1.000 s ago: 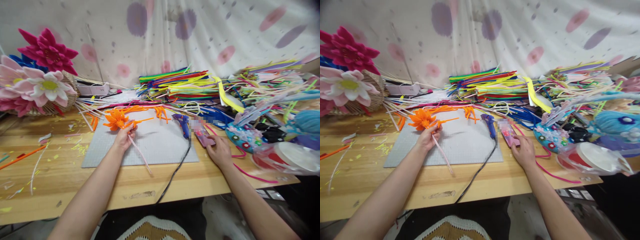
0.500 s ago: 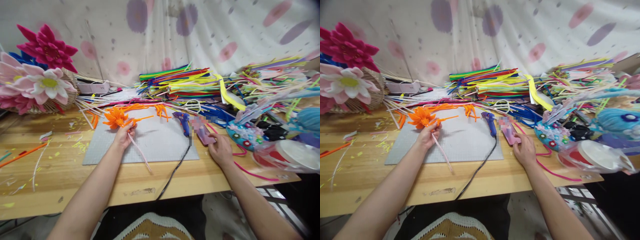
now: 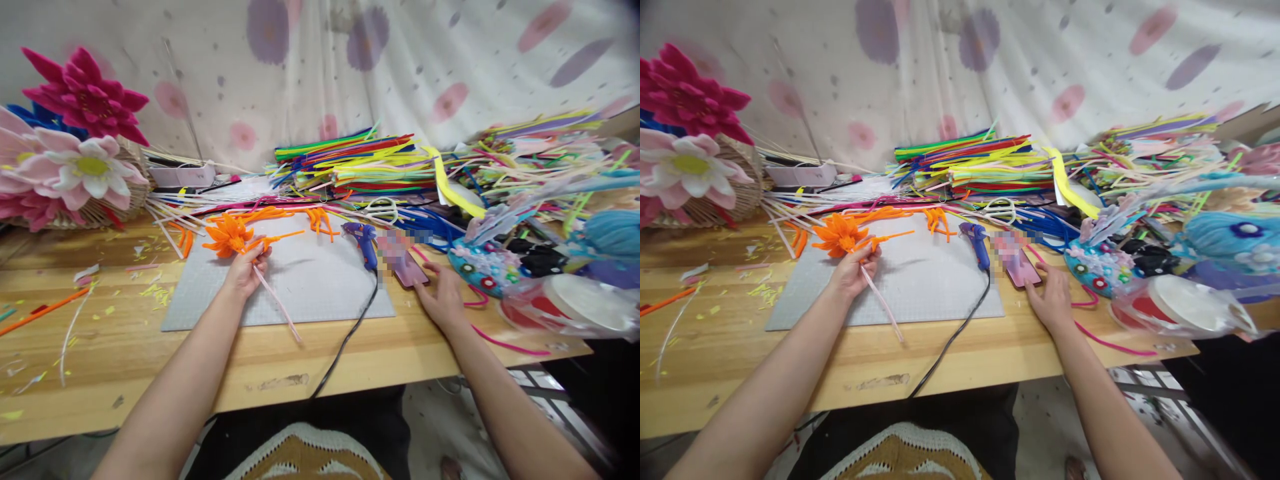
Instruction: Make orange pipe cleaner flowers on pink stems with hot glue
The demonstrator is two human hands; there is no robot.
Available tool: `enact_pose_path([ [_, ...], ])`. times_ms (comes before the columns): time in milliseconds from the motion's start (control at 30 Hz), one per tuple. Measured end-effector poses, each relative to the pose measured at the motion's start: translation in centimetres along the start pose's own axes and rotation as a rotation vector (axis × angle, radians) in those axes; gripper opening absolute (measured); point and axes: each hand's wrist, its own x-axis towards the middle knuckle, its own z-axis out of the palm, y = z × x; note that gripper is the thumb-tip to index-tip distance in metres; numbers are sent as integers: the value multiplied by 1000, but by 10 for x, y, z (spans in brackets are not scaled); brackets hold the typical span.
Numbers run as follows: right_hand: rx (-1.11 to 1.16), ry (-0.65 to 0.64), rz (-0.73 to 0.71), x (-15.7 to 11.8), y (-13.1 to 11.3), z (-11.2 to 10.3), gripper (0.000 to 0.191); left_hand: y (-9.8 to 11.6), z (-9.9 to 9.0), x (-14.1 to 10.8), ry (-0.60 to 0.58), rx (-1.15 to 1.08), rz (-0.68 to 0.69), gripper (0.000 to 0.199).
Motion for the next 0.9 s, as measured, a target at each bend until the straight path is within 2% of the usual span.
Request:
enact_pose_path([
  [167,-16,-7,12,2,-2,2,44,-1,0,0,-2,7,1,22],
  [500,-16,-1,26,4,-5,2,33,0,1,0,5,14,8,22],
  [900,3,-117,-29,16,-16,5,38,1,2,-1,3,28,14,24],
])
